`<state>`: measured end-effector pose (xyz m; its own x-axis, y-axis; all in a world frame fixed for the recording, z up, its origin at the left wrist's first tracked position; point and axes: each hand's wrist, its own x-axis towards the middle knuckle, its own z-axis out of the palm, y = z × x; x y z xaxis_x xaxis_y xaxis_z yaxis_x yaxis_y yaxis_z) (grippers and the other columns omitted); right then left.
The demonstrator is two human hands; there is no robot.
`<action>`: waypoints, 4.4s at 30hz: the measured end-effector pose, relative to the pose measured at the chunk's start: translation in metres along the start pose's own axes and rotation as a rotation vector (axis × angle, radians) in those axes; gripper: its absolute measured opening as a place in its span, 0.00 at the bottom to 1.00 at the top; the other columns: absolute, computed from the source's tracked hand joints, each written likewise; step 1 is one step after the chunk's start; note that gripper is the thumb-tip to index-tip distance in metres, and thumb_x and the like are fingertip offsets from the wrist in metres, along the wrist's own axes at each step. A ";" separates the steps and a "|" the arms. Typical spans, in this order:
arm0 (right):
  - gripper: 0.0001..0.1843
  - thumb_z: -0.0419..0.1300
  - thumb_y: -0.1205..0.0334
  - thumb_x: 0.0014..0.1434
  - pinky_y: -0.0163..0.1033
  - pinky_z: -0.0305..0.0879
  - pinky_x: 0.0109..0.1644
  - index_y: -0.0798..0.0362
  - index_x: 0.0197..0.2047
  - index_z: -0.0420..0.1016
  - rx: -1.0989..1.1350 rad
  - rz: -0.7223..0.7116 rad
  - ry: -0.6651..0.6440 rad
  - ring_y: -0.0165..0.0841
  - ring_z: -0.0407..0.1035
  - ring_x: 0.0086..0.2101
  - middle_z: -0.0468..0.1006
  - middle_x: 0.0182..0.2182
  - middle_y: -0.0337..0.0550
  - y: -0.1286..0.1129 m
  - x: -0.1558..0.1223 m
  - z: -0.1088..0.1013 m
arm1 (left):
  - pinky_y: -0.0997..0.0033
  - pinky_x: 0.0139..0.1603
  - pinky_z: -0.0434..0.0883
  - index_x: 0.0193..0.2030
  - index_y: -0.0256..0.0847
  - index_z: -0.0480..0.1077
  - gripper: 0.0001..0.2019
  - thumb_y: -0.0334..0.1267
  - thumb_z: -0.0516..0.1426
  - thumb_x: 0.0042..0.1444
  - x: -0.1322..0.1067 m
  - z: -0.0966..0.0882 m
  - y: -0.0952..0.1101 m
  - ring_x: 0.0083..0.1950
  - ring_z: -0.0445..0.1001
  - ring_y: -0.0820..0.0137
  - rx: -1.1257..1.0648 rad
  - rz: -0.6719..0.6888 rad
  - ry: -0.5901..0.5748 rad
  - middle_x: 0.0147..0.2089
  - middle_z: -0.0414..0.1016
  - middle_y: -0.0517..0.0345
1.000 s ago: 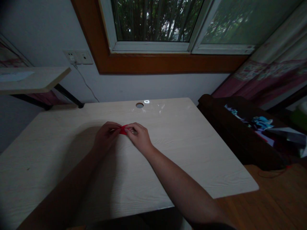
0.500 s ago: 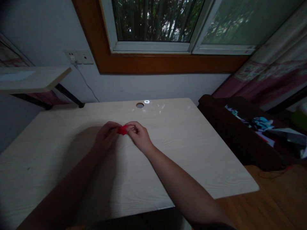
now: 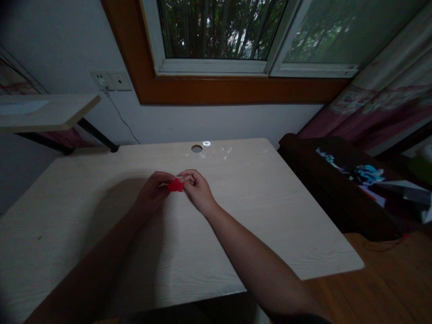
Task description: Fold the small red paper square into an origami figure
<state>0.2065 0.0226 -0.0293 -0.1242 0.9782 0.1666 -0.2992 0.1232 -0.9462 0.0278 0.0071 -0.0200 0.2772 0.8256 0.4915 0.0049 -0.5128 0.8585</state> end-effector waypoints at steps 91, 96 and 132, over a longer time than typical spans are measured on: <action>0.12 0.62 0.62 0.60 0.41 0.66 0.46 0.45 0.48 0.76 -0.420 -0.247 -0.059 0.35 0.70 0.41 0.75 0.42 0.43 -0.007 -0.006 -0.005 | 0.60 0.51 0.75 0.44 0.45 0.76 0.08 0.36 0.63 0.57 0.002 -0.007 -0.014 0.52 0.73 0.64 0.295 0.104 0.016 0.49 0.71 0.50; 0.12 0.59 0.65 0.62 0.43 0.67 0.47 0.45 0.48 0.76 -0.504 -0.341 -0.103 0.36 0.70 0.43 0.75 0.41 0.44 -0.011 -0.008 -0.005 | 0.60 0.54 0.72 0.42 0.45 0.77 0.06 0.34 0.63 0.57 0.004 -0.008 -0.010 0.50 0.72 0.65 0.429 0.188 0.016 0.46 0.72 0.52; 0.07 0.63 0.56 0.61 0.44 0.67 0.51 0.50 0.35 0.77 -0.258 -0.232 -0.197 0.35 0.72 0.43 0.77 0.40 0.44 -0.010 -0.001 -0.007 | 0.69 0.43 0.77 0.41 0.42 0.75 0.08 0.40 0.63 0.56 0.001 -0.013 -0.010 0.39 0.77 0.70 0.265 -0.119 0.058 0.40 0.76 0.55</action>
<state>0.2161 0.0210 -0.0216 -0.2676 0.8718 0.4103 -0.0961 0.3996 -0.9116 0.0152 0.0160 -0.0267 0.2044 0.8918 0.4035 0.2866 -0.4487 0.8465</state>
